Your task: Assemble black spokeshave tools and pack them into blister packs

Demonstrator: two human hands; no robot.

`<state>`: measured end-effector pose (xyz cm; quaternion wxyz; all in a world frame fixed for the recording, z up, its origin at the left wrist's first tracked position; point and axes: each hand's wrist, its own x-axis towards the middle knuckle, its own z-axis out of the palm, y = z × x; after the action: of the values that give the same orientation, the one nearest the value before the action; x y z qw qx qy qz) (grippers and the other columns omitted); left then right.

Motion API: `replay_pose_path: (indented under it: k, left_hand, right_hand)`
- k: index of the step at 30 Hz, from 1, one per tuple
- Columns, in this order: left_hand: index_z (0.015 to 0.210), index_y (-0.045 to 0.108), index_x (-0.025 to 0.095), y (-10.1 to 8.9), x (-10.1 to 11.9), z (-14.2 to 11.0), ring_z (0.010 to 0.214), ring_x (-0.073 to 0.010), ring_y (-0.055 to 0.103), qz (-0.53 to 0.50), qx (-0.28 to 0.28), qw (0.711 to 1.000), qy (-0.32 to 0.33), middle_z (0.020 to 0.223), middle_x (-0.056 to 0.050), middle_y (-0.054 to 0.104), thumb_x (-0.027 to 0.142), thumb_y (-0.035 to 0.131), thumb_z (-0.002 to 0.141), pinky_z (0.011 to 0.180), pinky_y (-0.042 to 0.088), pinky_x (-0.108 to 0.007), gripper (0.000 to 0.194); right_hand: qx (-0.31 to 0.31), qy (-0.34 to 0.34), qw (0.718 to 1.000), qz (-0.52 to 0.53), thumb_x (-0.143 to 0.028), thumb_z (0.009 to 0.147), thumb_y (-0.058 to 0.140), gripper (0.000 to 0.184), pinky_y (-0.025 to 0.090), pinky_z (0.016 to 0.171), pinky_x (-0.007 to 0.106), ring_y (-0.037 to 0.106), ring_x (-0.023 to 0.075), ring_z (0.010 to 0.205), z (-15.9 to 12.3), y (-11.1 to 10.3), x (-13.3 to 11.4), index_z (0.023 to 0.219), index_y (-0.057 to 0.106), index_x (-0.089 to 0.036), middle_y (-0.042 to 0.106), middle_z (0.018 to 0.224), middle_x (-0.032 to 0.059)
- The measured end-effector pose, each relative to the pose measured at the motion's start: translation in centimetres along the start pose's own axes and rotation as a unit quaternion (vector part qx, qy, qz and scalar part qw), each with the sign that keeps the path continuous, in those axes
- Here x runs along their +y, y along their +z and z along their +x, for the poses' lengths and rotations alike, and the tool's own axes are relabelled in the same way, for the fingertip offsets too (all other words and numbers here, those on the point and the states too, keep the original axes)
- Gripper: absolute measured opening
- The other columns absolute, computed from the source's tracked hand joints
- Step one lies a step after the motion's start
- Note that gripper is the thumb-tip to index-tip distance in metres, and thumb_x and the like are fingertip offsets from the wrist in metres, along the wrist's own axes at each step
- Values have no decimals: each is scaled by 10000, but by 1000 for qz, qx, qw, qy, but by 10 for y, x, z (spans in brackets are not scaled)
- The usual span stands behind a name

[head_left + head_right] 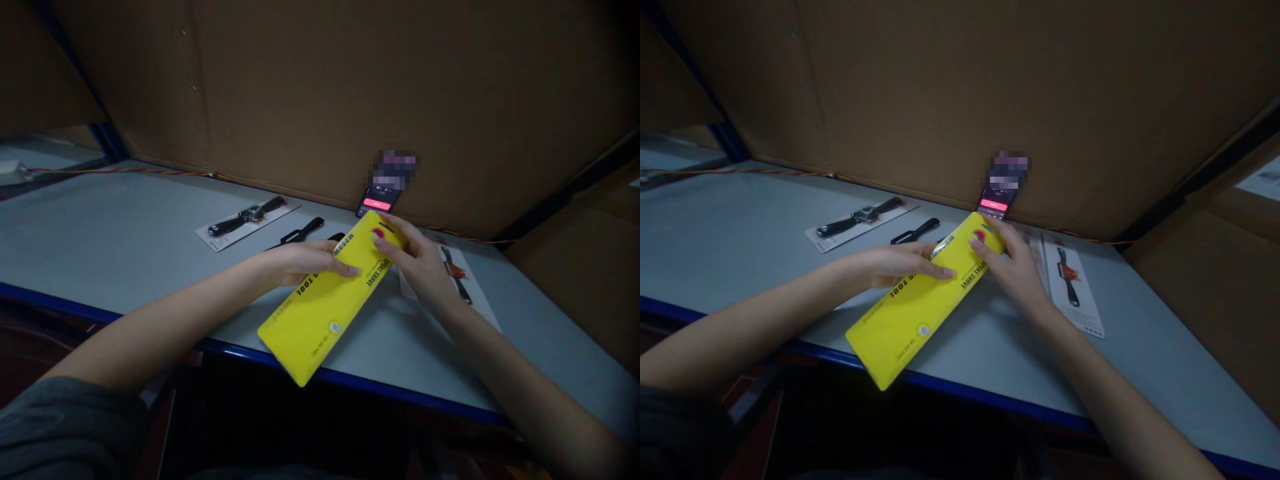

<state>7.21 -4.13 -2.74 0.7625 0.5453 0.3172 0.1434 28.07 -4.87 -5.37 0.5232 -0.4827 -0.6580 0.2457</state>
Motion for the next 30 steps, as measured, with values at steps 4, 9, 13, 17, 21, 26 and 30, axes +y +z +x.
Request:
replay_pose_path:
  k: [4, 9, 13, 17, 21, 26, 30]
  left_hand:
    - [1173, 526, 143, -2, 0, 1, 877, -219, 659, 16, -17, 1000, 4, 959, -88, 681, 203, 697, 736, 775, 517, -396, 474]
    - [1202, 520, 163, -4, 9, -5, 859, -204, 660, 79, 13, 994, 78, 1064, -103, 667, 242, 687, 744, 757, 518, -381, 494]
    - [1231, 506, 180, 0, 34, -26, 878, -210, 644, 256, 138, 941, 171, 1133, -100, 640, 292, 664, 771, 762, 506, -362, 499]
    - [1214, 541, 208, 4, 58, -49, 1031, -248, 579, 487, 286, 790, 237, 1164, -75, 606, 317, 576, 836, 863, 450, -361, 395]
    - [1321, 469, 270, -6, 62, -51, 1055, -298, 541, 639, 432, 625, 118, 1108, -108, 583, 288, 465, 895, 894, 399, -423, 427]
    - [1410, 351, 301, -39, 38, -32, 1095, -352, 466, 684, 487, 543, -10, 1147, -184, 507, 252, 306, 935, 837, 403, -441, 480]
    - [1416, 340, 307, -55, 18, -17, 1130, -386, 406, 705, 480, 521, -25, 1204, -212, 454, 212, 287, 923, 815, 396, -488, 505]
  right_hand:
    - [-20, 34, 999, 27, -390, 739, 700, 424, 429, 989, 490, 538, 243, 1138, 2, 2, 3, 1148, 624, -308, 581, 1243, 36]
    - [47, 12, 992, 120, -336, 741, 704, 440, 472, 958, 415, 553, 214, 1123, 5, 0, -13, 1166, 591, -325, 572, 1249, 14]
    - [83, -15, 985, 152, -356, 761, 692, 381, 454, 985, 417, 551, 213, 1139, 8, -6, -18, 1128, 611, -294, 610, 1191, 28]
    - [98, -18, 985, 141, -394, 812, 636, 326, 367, 1059, 450, 525, 202, 1188, 9, -10, -15, 1123, 625, -296, 596, 1232, 31]
    - [93, -24, 987, 130, -367, 791, 666, 304, 351, 1068, 460, 547, 202, 1161, 9, -10, -14, 1089, 641, -309, 622, 1190, 18]
    - [78, -29, 992, 95, -374, 804, 650, 288, 347, 1067, 471, 531, 206, 1179, 9, -10, -14, 1089, 636, -329, 626, 1197, -2]
    - [74, -25, 995, 65, -397, 822, 628, 300, 353, 1059, 462, 528, 210, 1181, 9, -11, -11, 1112, 631, -321, 619, 1213, 6]
